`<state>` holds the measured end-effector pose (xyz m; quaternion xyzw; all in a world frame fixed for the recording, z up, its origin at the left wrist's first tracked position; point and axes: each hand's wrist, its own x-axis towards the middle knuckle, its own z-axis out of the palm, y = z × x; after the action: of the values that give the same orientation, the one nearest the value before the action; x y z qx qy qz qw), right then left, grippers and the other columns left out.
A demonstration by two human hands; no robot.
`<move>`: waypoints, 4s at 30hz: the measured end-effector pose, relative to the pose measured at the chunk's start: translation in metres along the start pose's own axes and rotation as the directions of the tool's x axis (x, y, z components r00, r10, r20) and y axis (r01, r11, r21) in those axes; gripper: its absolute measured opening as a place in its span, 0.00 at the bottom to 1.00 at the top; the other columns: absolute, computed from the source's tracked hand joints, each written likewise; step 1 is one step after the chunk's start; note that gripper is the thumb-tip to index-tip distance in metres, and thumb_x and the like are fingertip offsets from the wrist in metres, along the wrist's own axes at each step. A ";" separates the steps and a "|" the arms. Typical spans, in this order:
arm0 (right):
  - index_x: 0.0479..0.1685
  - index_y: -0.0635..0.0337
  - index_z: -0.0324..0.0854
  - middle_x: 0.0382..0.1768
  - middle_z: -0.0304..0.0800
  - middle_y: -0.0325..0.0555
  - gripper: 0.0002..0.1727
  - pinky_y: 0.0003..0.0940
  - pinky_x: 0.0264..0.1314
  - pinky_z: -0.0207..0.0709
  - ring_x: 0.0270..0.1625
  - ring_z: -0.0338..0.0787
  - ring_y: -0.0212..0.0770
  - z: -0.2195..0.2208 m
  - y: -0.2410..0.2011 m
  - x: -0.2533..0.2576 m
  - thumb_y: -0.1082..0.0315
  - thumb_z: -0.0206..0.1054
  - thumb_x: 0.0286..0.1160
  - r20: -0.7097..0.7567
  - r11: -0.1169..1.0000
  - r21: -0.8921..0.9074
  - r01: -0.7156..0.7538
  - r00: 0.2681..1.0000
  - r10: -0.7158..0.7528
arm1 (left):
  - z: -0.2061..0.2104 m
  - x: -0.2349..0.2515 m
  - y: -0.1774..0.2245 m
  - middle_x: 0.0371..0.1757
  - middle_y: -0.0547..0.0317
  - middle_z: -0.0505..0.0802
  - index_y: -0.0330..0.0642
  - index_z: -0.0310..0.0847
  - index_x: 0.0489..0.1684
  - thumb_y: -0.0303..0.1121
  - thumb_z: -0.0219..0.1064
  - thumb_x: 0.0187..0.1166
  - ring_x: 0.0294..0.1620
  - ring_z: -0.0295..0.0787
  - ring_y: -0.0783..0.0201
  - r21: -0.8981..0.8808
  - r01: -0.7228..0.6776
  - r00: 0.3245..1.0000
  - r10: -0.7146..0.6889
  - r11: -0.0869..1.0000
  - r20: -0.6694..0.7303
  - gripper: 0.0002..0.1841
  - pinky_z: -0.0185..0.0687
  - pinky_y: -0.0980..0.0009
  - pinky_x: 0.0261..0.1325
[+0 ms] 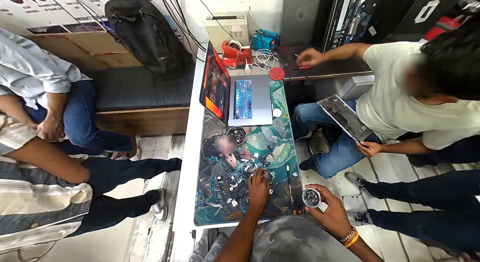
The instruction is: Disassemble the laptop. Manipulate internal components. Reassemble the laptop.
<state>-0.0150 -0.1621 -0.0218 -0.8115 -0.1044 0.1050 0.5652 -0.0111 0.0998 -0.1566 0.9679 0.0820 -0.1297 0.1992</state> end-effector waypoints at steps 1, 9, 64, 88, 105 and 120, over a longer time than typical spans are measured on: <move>0.67 0.57 0.83 0.60 0.93 0.39 0.35 0.35 0.62 0.90 0.58 0.93 0.35 0.000 0.000 0.000 0.63 0.84 0.51 0.000 1.000 -0.003 -0.003 1.000 0.003 | 0.001 0.000 -0.002 0.88 0.59 0.73 0.51 0.94 0.54 0.41 0.68 0.80 0.94 0.52 0.53 -0.011 -0.002 1.000 0.002 1.000 0.001 0.13 0.46 0.43 0.91; 0.68 0.56 0.83 0.60 0.93 0.38 0.35 0.34 0.62 0.90 0.58 0.93 0.34 0.000 0.001 -0.001 0.63 0.83 0.52 0.001 1.000 -0.022 -0.006 1.000 0.006 | -0.005 0.004 0.001 0.92 0.63 0.67 0.55 0.94 0.54 0.45 0.67 0.81 0.96 0.45 0.54 0.035 0.010 0.996 -0.013 0.999 0.087 0.14 0.43 0.43 0.92; 0.65 0.60 0.83 0.58 0.93 0.43 0.33 0.34 0.59 0.91 0.56 0.94 0.36 0.013 0.001 0.010 0.59 0.83 0.54 0.066 0.995 0.001 0.101 0.993 -0.100 | -0.117 -0.078 0.100 0.46 0.74 0.98 0.57 0.96 0.40 0.32 0.67 0.79 0.59 0.90 0.68 -0.299 -0.592 0.763 0.401 0.748 -0.507 0.09 0.74 0.57 0.77; 0.66 0.62 0.82 0.61 0.92 0.44 0.36 0.32 0.60 0.90 0.57 0.94 0.37 -0.001 0.003 0.003 0.63 0.84 0.49 0.041 0.999 0.005 0.037 0.998 -0.037 | -0.024 -0.004 -0.004 0.62 0.55 0.92 0.51 0.93 0.56 0.37 0.60 0.87 0.69 0.84 0.53 -0.159 0.059 0.985 -0.032 0.985 0.167 0.14 0.74 0.51 0.77; 0.66 0.60 0.83 0.60 0.93 0.42 0.36 0.31 0.55 0.91 0.54 0.94 0.35 0.002 0.005 0.008 0.65 0.83 0.47 0.029 0.999 0.008 0.044 0.999 -0.044 | 0.003 -0.006 -0.010 0.68 0.47 0.89 0.38 0.85 0.63 0.32 0.50 0.88 0.73 0.83 0.46 0.073 -0.036 0.999 0.037 0.997 -0.006 0.18 0.74 0.47 0.76; 0.64 0.60 0.84 0.55 0.94 0.40 0.33 0.32 0.61 0.89 0.55 0.93 0.29 0.033 0.012 0.022 0.58 0.81 0.54 0.196 0.987 -0.137 0.079 0.979 -0.051 | -0.091 -0.079 0.080 0.63 0.49 0.88 0.44 0.87 0.43 0.41 0.62 0.85 0.69 0.83 0.49 -0.502 -0.429 0.902 0.331 0.751 -0.276 0.12 0.78 0.50 0.73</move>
<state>-0.0028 -0.1304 -0.0451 -0.8324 -0.1921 0.1563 0.4958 -0.0499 0.0552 -0.0245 0.8722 -0.0665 0.0257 0.4840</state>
